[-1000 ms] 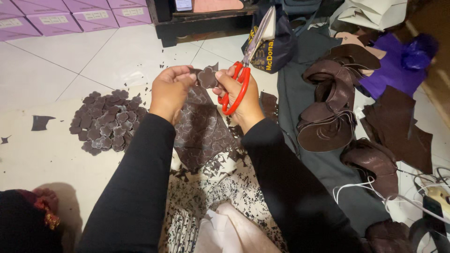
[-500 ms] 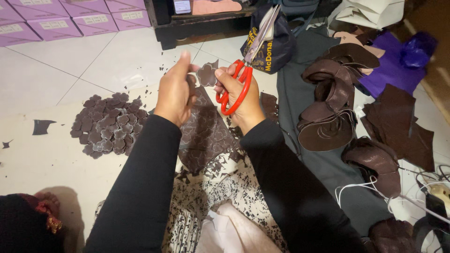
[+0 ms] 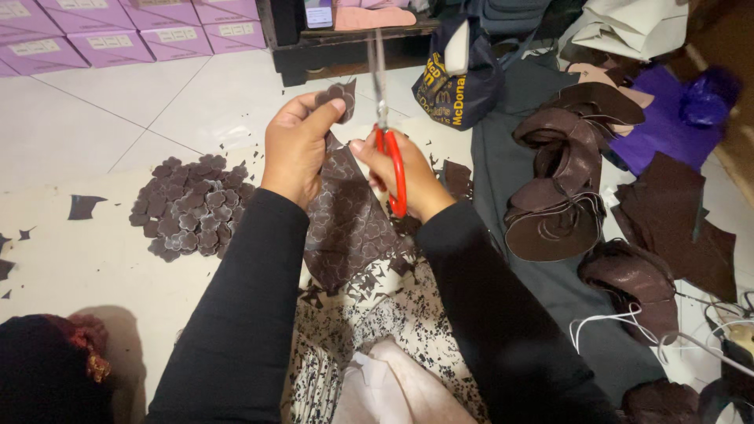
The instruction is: The person uses red-handled scissors to cut flower-shaped pieces from a brown patterned fabric. They hold the fabric with the left hand and cut along the outlines with the right hand, placing finished pieces into a growing pile on the floor.
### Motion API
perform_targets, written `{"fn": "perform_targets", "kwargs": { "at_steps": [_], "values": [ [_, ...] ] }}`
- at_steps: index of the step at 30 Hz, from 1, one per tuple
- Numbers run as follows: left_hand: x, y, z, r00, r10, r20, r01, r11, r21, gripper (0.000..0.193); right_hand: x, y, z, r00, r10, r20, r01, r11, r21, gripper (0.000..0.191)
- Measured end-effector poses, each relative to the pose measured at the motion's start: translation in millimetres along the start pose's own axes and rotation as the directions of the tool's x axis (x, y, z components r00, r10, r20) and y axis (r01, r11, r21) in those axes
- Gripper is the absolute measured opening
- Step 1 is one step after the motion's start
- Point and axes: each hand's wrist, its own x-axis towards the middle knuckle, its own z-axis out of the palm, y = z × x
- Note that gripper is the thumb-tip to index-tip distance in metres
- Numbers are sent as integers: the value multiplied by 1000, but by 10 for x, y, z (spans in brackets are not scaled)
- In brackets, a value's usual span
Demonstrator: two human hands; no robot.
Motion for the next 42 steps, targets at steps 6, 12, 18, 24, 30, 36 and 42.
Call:
{"fn": "perform_targets", "kwargs": {
  "at_steps": [6, 12, 18, 24, 30, 36, 42],
  "values": [
    [16, 77, -51, 992, -38, -116, 44, 998, 49, 9, -85, 19, 10, 985, -31, 168, 66, 976, -207, 36],
    [21, 121, -61, 991, -34, -128, 50, 991, 125, 10, -80, -5, 1, 976, -73, 204, 115, 972, -204, 40],
    [28, 123, -99, 997, 24, -74, -9, 980, 200, 9, -76, 4, -16, 978, -74, 195, 118, 967, -225, 40],
    [19, 112, -108, 997, 32, -75, -17, 981, 193, 9, -85, -1, -35, 987, -27, 159, 69, 962, -265, 44],
    [3, 133, -105, 993, -11, -114, 34, 979, 199, 11, -73, 31, -22, 991, -20, 132, 43, 985, -168, 48],
    [7, 153, -140, 994, 9, -112, 12, 983, 184, 9, -67, 39, -17, 994, -38, 106, 56, 983, -175, 50],
    [13, 167, -160, 992, -6, -126, 29, 982, 184, 9, -60, 31, 16, 990, -98, 104, 117, 973, -200, 50]
  ]
}}
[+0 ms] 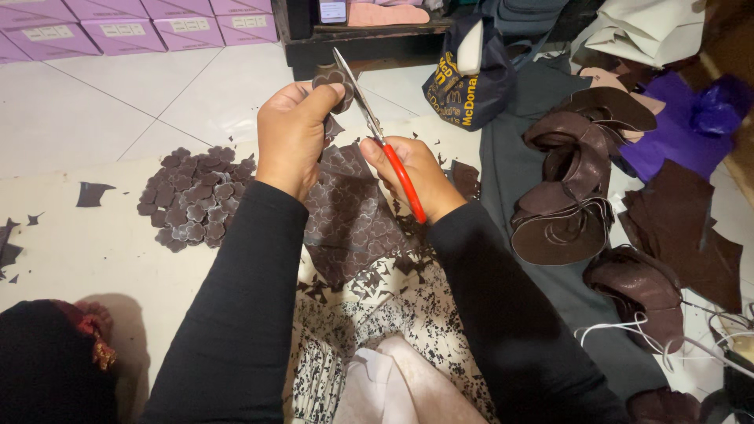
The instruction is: The person uses red-handled scissors to cut flower-shaped pieces from a brown patterned fabric. They hold the fabric with the left hand and cut along the outlines with the right hand, placing finished pieces into a growing pile on the floor.
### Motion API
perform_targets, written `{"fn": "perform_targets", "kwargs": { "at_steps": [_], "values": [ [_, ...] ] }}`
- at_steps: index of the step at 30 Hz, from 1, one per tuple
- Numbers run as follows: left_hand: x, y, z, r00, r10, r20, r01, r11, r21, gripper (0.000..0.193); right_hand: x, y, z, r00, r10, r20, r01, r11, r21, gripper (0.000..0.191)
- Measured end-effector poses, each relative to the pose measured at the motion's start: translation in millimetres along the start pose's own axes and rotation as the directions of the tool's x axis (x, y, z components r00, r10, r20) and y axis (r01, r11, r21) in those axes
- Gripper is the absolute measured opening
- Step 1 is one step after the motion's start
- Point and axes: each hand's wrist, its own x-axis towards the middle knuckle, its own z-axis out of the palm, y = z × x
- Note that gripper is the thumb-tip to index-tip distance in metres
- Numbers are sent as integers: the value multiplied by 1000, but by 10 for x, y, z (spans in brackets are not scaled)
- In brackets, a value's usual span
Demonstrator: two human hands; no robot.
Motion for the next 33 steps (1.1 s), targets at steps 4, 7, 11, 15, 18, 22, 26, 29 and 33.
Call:
{"fn": "perform_targets", "kwargs": {
  "at_steps": [4, 7, 11, 15, 18, 22, 26, 29, 33],
  "values": [
    [1, 9, -12, 1000, -2, 21, 3, 1000, -31, 10, -15, 7, -14, 999, 29, 25, -29, 999, 19, 50],
    [18, 44, -47, 998, 11, 65, -12, 1000, 6, 10, -35, 12, -47, 992, 56, 110, -59, 998, 24, 50],
    [20, 69, -89, 997, -41, 62, 29, 982, 186, 12, -55, 28, -66, 981, 44, 189, -51, 998, 34, 51],
    [25, 65, -112, 995, -35, 96, 18, 984, 176, 12, -64, 44, -77, 972, 170, 162, -171, 985, -8, 48],
    [30, 26, -113, 994, -34, 104, 16, 986, 168, 12, -74, 77, -95, 974, 148, 174, -148, 989, -10, 47],
    [31, -6, -122, 994, -33, 100, 15, 984, 179, 11, -51, 123, -88, 983, 71, 169, -67, 997, -31, 48],
    [33, -10, -131, 993, -26, 116, 3, 982, 190, 11, -44, 132, -79, 984, 45, 172, -44, 999, -6, 48],
    [33, -6, -126, 991, -43, 127, 26, 992, 127, 11, -62, 125, -97, 978, 93, 185, -110, 990, 83, 48],
    [37, -7, -116, 992, -84, 89, 74, 991, 111, 9, -68, 134, -117, 977, 72, 200, -97, 988, 119, 50]
  ]
}}
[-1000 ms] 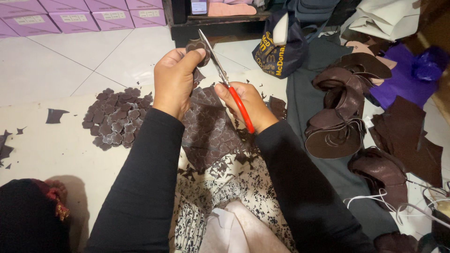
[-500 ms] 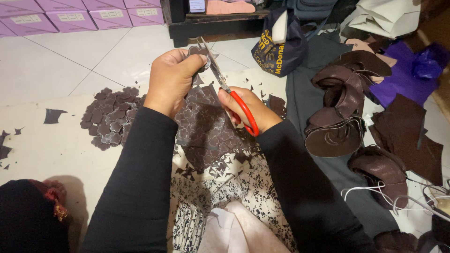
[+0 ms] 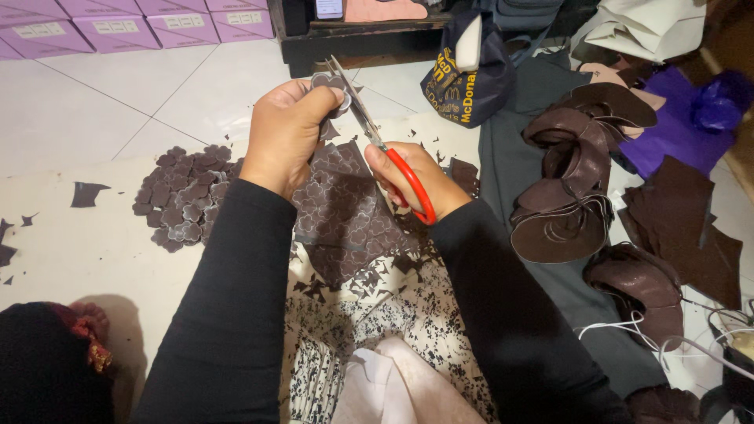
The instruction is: The person uses red-handled scissors to cut flower-shaped pieces from a brown patterned fabric. They hold the fabric with the left hand and cut along the outlines with the right hand, placing finished pieces into a growing pile on the floor.
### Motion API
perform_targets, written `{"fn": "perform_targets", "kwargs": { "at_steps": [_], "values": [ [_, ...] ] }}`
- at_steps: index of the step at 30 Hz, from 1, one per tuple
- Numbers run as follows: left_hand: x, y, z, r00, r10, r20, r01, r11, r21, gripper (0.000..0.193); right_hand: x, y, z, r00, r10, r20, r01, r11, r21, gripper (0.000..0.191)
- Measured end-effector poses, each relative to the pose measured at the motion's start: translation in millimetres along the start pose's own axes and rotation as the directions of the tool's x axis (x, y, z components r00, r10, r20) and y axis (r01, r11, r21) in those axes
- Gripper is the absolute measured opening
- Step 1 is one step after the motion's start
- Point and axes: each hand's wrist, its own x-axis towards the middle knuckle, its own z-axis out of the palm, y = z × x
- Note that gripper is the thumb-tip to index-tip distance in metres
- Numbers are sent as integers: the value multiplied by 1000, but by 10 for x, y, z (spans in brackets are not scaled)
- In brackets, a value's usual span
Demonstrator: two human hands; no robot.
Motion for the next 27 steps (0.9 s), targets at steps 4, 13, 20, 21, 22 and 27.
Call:
{"fn": "perform_targets", "kwargs": {
  "at_steps": [4, 13, 20, 21, 22, 27],
  "values": [
    [7, -10, -12, 999, -30, 14, 31, 999, -41, 8, 30, 22, -12, 1000, 6, -22, -7, 998, -68, 51],
    [4, -56, -11, 998, -43, 47, 41, 998, 48, 10, -77, -54, -22, 987, -7, 163, -4, 998, 70, 46],
    [3, -56, -61, 997, -67, 30, 65, 996, 64, 10, -50, 11, -35, 992, -17, 127, 12, 999, 45, 51],
    [1, -57, -65, 997, -76, 25, 75, 995, 60, 10, -43, 25, -37, 992, -9, 124, 3, 999, 55, 51],
    [-1, -59, -69, 996, -86, 19, 85, 995, 56, 9, -34, 37, -42, 993, -1, 120, -7, 998, 64, 51],
    [-7, -64, -77, 995, -97, 10, 96, 994, 46, 8, -17, 63, -58, 997, -6, 73, 9, 999, -47, 53]
  ]
}}
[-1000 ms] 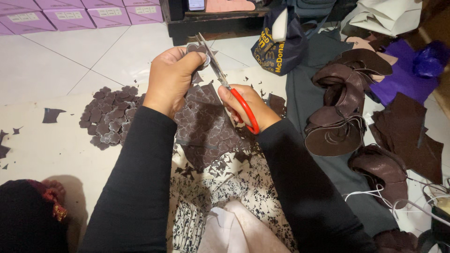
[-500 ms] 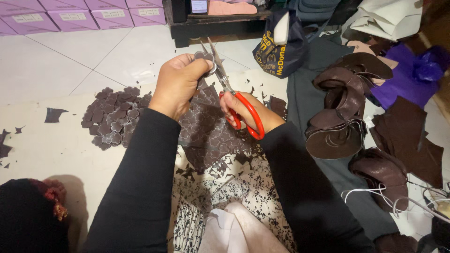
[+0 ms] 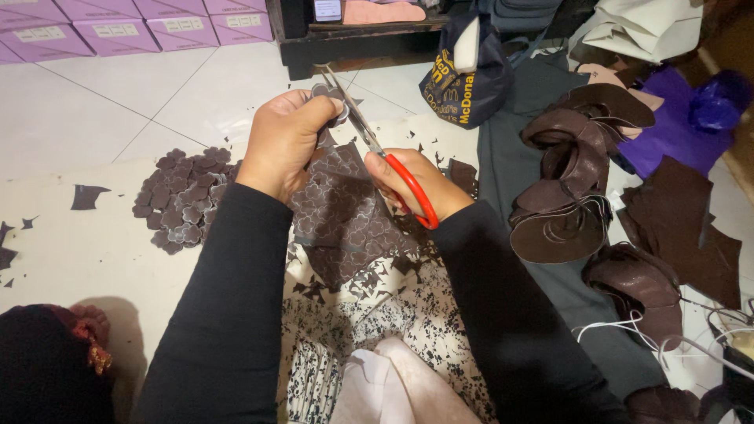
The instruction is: The person uses red-handled scissors to cut flower-shaped pieces from a brown patterned fabric. They hold the fabric with the left hand and cut along the outlines with the right hand, placing finished pieces into a growing pile on the floor.
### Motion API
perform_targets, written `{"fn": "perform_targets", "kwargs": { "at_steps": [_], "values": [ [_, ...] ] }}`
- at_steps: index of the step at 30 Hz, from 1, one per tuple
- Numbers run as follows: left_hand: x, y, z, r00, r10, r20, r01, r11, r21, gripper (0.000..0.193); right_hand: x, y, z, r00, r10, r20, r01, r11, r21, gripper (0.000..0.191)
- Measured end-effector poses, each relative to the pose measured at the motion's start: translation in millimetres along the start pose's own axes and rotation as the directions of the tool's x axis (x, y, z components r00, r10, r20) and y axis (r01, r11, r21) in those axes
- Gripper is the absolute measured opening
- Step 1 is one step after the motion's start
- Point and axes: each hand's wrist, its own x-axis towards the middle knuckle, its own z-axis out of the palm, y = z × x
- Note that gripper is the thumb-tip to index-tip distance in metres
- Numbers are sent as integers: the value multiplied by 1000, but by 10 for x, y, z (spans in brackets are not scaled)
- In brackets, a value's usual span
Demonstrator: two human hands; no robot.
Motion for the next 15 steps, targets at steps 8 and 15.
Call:
{"fn": "perform_targets", "kwargs": {
  "at_steps": [8, 15],
  "values": [
    [4, -55, 97, 998, -49, 28, 51, 996, -74, 7, 10, 48, 47, 998, -58, -18, 59, 997, 46, 51],
    [-8, -73, 220, 995, -82, 51, 92, 959, -269, 11, 34, 5, 83, 996, -60, -67, 70, 982, 173, 49]
  ]
}}
